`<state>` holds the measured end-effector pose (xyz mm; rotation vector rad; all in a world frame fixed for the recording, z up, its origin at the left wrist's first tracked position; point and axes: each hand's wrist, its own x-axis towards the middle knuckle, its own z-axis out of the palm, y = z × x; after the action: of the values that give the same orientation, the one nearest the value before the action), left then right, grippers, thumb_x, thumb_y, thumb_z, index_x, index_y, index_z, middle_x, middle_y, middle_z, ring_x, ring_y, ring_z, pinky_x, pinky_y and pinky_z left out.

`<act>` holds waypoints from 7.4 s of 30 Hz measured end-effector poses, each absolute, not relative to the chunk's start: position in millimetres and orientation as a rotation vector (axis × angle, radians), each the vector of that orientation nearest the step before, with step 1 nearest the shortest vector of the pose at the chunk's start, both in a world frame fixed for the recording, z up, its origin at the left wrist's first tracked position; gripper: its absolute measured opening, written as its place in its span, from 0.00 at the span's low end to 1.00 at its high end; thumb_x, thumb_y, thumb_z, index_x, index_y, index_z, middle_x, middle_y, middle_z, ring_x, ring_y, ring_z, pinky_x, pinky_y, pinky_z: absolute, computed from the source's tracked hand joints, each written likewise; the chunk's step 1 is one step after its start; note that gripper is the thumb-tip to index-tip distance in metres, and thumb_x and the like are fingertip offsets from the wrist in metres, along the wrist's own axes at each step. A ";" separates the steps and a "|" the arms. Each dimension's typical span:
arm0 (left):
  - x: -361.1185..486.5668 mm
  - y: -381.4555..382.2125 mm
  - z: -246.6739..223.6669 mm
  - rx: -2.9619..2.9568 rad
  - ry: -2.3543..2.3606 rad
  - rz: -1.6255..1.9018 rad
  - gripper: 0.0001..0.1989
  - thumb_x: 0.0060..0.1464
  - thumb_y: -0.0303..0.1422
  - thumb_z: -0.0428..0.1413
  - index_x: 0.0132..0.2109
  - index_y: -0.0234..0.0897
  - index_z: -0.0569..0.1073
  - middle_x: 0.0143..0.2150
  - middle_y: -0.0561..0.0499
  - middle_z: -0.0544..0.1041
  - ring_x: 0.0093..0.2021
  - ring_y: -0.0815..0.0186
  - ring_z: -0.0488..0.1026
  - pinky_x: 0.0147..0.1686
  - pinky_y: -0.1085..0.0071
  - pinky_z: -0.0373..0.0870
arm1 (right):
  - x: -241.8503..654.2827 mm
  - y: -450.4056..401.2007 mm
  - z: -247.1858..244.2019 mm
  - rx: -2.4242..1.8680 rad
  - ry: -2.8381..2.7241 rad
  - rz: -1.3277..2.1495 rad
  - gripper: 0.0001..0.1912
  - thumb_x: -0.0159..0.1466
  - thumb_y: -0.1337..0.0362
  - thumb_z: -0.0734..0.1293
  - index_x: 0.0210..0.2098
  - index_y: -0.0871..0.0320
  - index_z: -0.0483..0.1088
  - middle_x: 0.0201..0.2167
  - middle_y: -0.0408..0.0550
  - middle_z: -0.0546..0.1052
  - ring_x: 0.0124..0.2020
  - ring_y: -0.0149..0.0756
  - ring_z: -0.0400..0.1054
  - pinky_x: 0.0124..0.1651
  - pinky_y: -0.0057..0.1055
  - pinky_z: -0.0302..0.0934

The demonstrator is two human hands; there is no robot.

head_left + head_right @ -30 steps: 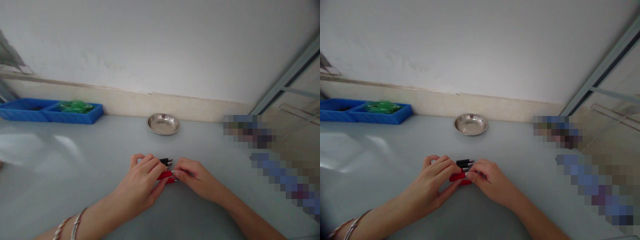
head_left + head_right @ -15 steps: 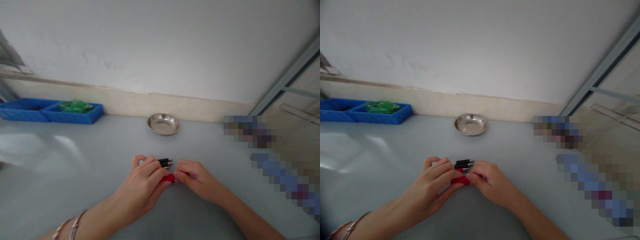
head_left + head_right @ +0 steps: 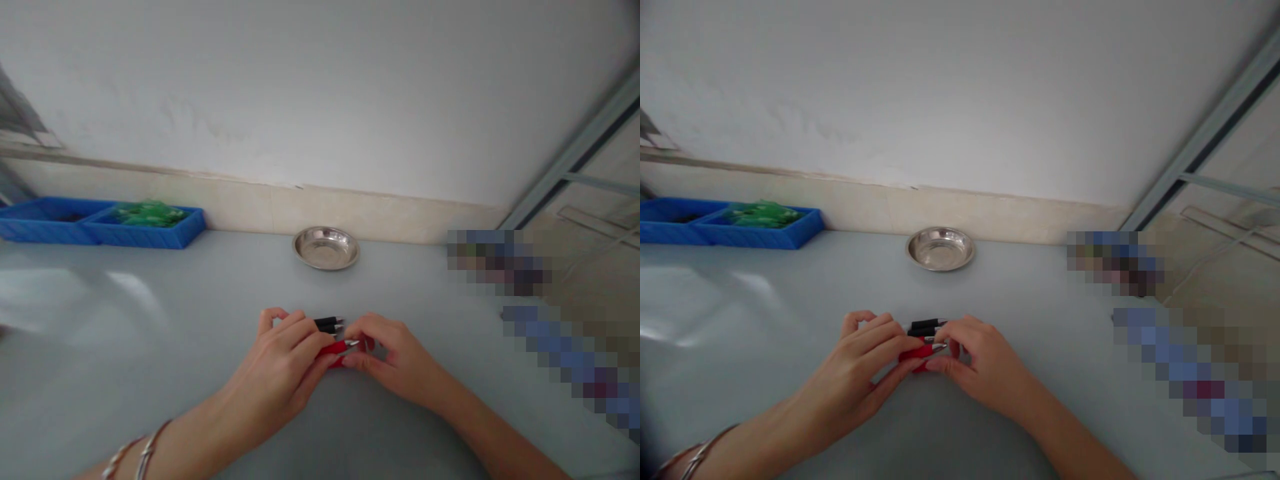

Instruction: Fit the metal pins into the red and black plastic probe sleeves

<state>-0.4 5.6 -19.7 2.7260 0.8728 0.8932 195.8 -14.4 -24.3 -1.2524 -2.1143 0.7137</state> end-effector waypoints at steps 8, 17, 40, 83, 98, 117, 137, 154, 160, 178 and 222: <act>-0.5 4.3 -21.7 2.739 0.884 0.909 0.05 0.56 0.28 0.51 0.37 0.38 0.71 0.29 0.54 0.71 0.32 0.68 0.65 0.39 0.66 0.51 | 193.6 -14.4 -24.6 -1.242 -2.107 0.703 0.19 0.65 0.58 0.54 0.21 0.59 0.61 0.21 0.42 0.65 0.26 0.27 0.58 0.30 0.24 0.51; -0.5 6.7 -21.1 2.724 0.887 0.923 0.04 0.56 0.28 0.52 0.37 0.38 0.71 0.29 0.54 0.71 0.32 0.68 0.65 0.39 0.67 0.51 | 193.5 -16.2 -22.3 -1.254 -2.010 0.841 0.10 0.61 0.58 0.61 0.35 0.60 0.66 0.26 0.42 0.68 0.28 0.27 0.61 0.32 0.23 0.53; -0.2 5.8 -20.6 2.759 0.877 0.886 0.04 0.56 0.29 0.52 0.37 0.39 0.71 0.29 0.54 0.72 0.32 0.67 0.65 0.38 0.67 0.51 | 193.2 -15.7 -24.7 -1.262 -1.971 0.833 0.05 0.59 0.65 0.63 0.31 0.60 0.68 0.25 0.42 0.73 0.27 0.25 0.64 0.31 0.22 0.56; 0.7 2.6 -18.1 2.729 0.901 0.926 0.06 0.56 0.27 0.50 0.37 0.38 0.71 0.29 0.53 0.72 0.31 0.67 0.66 0.37 0.65 0.53 | 194.8 -15.1 -26.1 -1.131 -1.897 0.806 0.05 0.58 0.63 0.64 0.28 0.57 0.69 0.27 0.43 0.73 0.24 0.26 0.59 0.38 0.29 0.58; 0.5 2.4 -16.9 2.726 0.877 0.939 0.05 0.55 0.29 0.51 0.37 0.38 0.71 0.29 0.54 0.73 0.31 0.67 0.66 0.37 0.66 0.53 | 193.4 -15.9 -21.3 -1.200 -1.863 0.840 0.06 0.57 0.62 0.66 0.27 0.59 0.69 0.23 0.41 0.71 0.24 0.25 0.59 0.28 0.23 0.54; 1.4 2.0 -18.0 2.686 0.931 0.932 0.06 0.56 0.30 0.51 0.35 0.38 0.72 0.28 0.53 0.73 0.31 0.67 0.66 0.36 0.67 0.53 | 192.8 -16.0 -24.0 -1.128 -1.910 0.725 0.04 0.58 0.66 0.65 0.27 0.59 0.69 0.26 0.42 0.73 0.26 0.26 0.61 0.30 0.23 0.56; 0.0 0.3 -15.1 2.719 0.834 0.584 0.05 0.55 0.29 0.50 0.35 0.38 0.70 0.33 0.51 0.70 0.37 0.65 0.63 0.40 0.65 0.51 | 205.1 -3.3 -32.9 -1.668 -1.882 0.329 0.08 0.56 0.73 0.60 0.31 0.60 0.71 0.27 0.45 0.73 0.25 0.29 0.62 0.32 0.26 0.56; 1.4 -4.3 -4.8 2.711 0.838 0.193 0.06 0.55 0.31 0.48 0.35 0.38 0.69 0.38 0.50 0.67 0.42 0.61 0.60 0.43 0.60 0.52 | 220.2 4.9 -38.9 -2.116 -1.899 0.293 0.07 0.58 0.71 0.58 0.36 0.59 0.63 0.22 0.44 0.70 0.25 0.31 0.64 0.30 0.25 0.50; 1.5 -4.5 -3.6 2.711 0.842 0.190 0.07 0.55 0.31 0.47 0.34 0.37 0.69 0.38 0.49 0.67 0.41 0.61 0.60 0.43 0.60 0.52 | 220.0 5.2 -37.9 -2.181 -1.912 0.303 0.05 0.57 0.71 0.58 0.31 0.59 0.64 0.22 0.45 0.71 0.24 0.30 0.63 0.28 0.25 0.48; 2.0 -4.2 -7.8 2.733 0.839 0.271 0.07 0.56 0.31 0.48 0.35 0.37 0.70 0.36 0.49 0.67 0.40 0.62 0.61 0.40 0.61 0.53 | 220.2 2.9 -37.0 -2.172 -1.946 0.243 0.04 0.59 0.68 0.58 0.32 0.58 0.65 0.23 0.45 0.71 0.25 0.32 0.64 0.28 0.26 0.49; -1.4 10.1 -18.0 2.856 1.016 0.381 0.04 0.55 0.28 0.51 0.34 0.36 0.71 0.36 0.49 0.69 0.38 0.62 0.62 0.38 0.63 0.52 | 211.2 -2.9 -28.7 -1.679 -1.986 0.330 0.07 0.61 0.63 0.60 0.30 0.59 0.66 0.29 0.45 0.68 0.31 0.30 0.62 0.36 0.27 0.55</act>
<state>-1.4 10.1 -18.0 2.8563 1.0159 0.3810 211.2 -2.9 -28.7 -1.6788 -1.9857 0.3298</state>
